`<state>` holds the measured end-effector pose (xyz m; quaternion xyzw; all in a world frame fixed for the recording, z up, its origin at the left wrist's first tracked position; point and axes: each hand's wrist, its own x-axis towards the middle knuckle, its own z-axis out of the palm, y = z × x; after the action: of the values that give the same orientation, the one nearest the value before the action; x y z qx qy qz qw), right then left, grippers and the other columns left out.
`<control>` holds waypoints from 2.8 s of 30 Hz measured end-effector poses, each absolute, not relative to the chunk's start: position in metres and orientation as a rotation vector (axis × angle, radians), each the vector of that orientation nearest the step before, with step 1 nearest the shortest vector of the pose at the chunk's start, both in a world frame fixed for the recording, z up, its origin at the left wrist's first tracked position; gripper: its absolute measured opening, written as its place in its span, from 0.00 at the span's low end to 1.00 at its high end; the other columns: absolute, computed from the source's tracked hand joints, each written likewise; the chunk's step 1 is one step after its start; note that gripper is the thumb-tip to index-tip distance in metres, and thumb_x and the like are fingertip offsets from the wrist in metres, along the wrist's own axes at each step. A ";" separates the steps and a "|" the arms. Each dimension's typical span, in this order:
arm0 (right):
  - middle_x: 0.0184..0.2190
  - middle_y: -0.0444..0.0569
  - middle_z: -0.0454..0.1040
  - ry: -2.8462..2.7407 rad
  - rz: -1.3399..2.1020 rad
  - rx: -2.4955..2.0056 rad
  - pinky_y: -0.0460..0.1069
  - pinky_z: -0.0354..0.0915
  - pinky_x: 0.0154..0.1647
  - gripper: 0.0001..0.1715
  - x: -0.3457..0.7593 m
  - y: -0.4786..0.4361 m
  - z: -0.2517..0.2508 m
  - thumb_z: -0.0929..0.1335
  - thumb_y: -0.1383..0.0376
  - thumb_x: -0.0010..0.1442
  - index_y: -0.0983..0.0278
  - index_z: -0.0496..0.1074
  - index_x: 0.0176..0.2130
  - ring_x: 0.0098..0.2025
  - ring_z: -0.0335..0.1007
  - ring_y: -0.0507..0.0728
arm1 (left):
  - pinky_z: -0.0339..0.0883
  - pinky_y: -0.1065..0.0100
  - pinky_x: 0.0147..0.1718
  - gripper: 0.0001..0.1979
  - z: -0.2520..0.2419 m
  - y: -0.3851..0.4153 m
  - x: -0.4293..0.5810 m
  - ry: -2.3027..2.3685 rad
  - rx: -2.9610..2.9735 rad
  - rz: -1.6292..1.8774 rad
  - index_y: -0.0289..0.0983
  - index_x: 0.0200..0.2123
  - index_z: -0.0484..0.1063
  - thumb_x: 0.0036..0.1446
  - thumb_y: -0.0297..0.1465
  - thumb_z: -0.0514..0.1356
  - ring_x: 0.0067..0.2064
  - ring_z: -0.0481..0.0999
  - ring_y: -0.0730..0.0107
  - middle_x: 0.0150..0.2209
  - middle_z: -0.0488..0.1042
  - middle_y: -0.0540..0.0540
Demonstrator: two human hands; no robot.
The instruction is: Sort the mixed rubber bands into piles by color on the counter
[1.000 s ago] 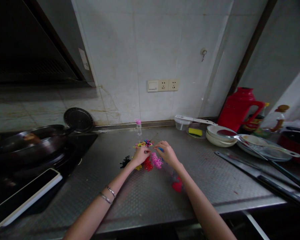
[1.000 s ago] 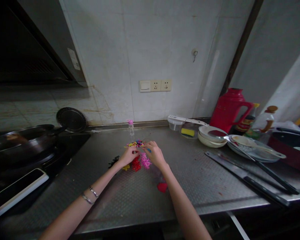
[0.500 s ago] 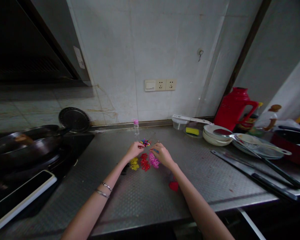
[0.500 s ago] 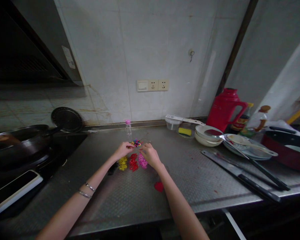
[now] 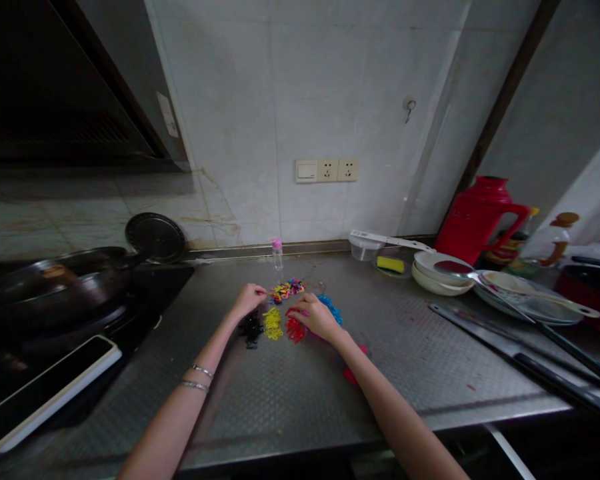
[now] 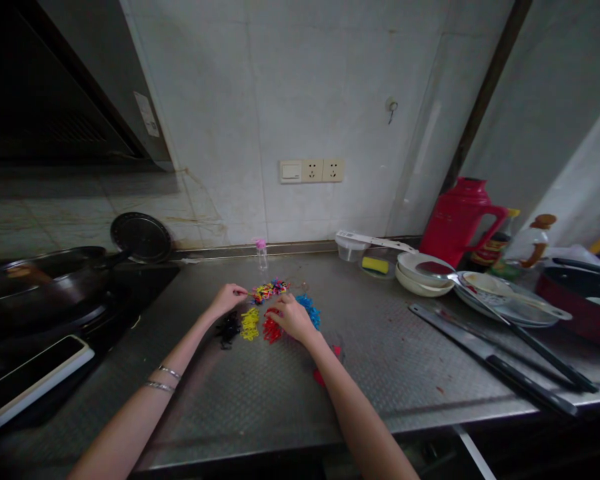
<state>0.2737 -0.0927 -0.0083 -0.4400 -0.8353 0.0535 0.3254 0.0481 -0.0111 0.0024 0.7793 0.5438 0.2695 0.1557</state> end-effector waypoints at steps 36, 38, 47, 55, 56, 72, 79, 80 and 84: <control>0.34 0.49 0.68 -2.016 0.036 -1.282 0.46 0.59 0.43 0.14 0.317 -0.086 -0.004 0.59 0.61 0.59 0.63 0.71 0.34 0.40 0.62 0.53 | 0.61 0.72 0.34 0.09 0.005 -0.034 0.076 1.488 2.364 0.753 0.34 0.24 0.76 0.44 0.29 0.56 0.31 0.70 0.70 0.30 0.73 0.45; 0.34 0.48 0.68 -2.017 0.031 -1.278 0.46 0.59 0.43 0.14 0.317 -0.085 -0.004 0.59 0.61 0.59 0.62 0.71 0.34 0.40 0.62 0.53 | 0.61 0.71 0.34 0.09 0.007 -0.040 0.089 1.452 2.379 0.775 0.34 0.25 0.75 0.45 0.29 0.55 0.31 0.69 0.70 0.30 0.73 0.45; 0.34 0.48 0.68 -2.014 0.015 -1.305 0.47 0.59 0.42 0.14 0.319 -0.083 -0.007 0.59 0.61 0.59 0.62 0.71 0.35 0.40 0.62 0.53 | 0.61 0.70 0.34 0.09 -0.001 -0.069 0.143 1.419 2.444 0.811 0.35 0.31 0.74 0.49 0.31 0.55 0.34 0.70 0.69 0.33 0.73 0.45; 0.38 0.49 0.68 -2.003 0.029 -1.395 0.47 0.58 0.45 0.13 0.318 -0.086 -0.001 0.60 0.63 0.58 0.62 0.71 0.38 0.44 0.61 0.53 | 0.61 0.70 0.33 0.11 0.008 -0.056 0.117 1.458 2.270 0.937 0.35 0.30 0.75 0.51 0.32 0.54 0.31 0.71 0.69 0.30 0.75 0.45; 0.39 0.49 0.68 -2.004 0.030 -1.428 0.47 0.58 0.45 0.13 0.317 -0.086 0.000 0.60 0.63 0.58 0.62 0.71 0.39 0.45 0.61 0.53 | 0.61 0.71 0.33 0.11 0.007 -0.050 0.111 1.475 2.216 0.955 0.35 0.30 0.75 0.50 0.32 0.54 0.31 0.71 0.69 0.29 0.75 0.45; 0.41 0.51 0.69 -2.333 -0.042 -1.782 0.47 0.61 0.40 0.19 0.320 -0.021 0.018 0.59 0.68 0.57 0.55 0.69 0.46 0.47 0.61 0.57 | 0.58 0.72 0.25 0.16 -0.020 -0.008 0.055 1.636 1.820 1.112 0.31 0.27 0.74 0.49 0.37 0.52 0.26 0.70 0.69 0.22 0.73 0.46; 0.42 0.52 0.68 -2.445 -0.119 -1.820 0.47 0.62 0.40 0.18 0.311 -0.005 0.012 0.62 0.67 0.56 0.56 0.68 0.47 0.47 0.62 0.57 | 0.54 0.73 0.22 0.20 -0.018 -0.012 0.058 1.659 1.802 1.104 0.31 0.26 0.74 0.52 0.39 0.49 0.22 0.66 0.72 0.18 0.69 0.49; 0.42 0.53 0.68 -2.445 -0.129 -1.824 0.47 0.62 0.41 0.18 0.310 -0.004 0.012 0.62 0.67 0.56 0.56 0.68 0.47 0.47 0.62 0.57 | 0.54 0.73 0.21 0.20 -0.019 -0.013 0.058 1.661 1.799 1.100 0.31 0.27 0.74 0.52 0.39 0.48 0.22 0.66 0.72 0.18 0.69 0.49; 0.41 0.53 0.69 -2.455 -0.142 -1.808 0.46 0.62 0.40 0.17 0.307 -0.002 0.014 0.59 0.68 0.58 0.57 0.70 0.44 0.47 0.62 0.56 | 0.54 0.73 0.21 0.21 -0.020 -0.012 0.059 1.672 1.793 1.091 0.31 0.27 0.74 0.53 0.39 0.47 0.23 0.67 0.72 0.20 0.70 0.48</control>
<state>0.3065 -0.0022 0.0138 -0.5918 -0.8035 -0.0464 0.0449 0.0587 -0.0123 -0.0197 0.6506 0.6068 0.3960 0.2272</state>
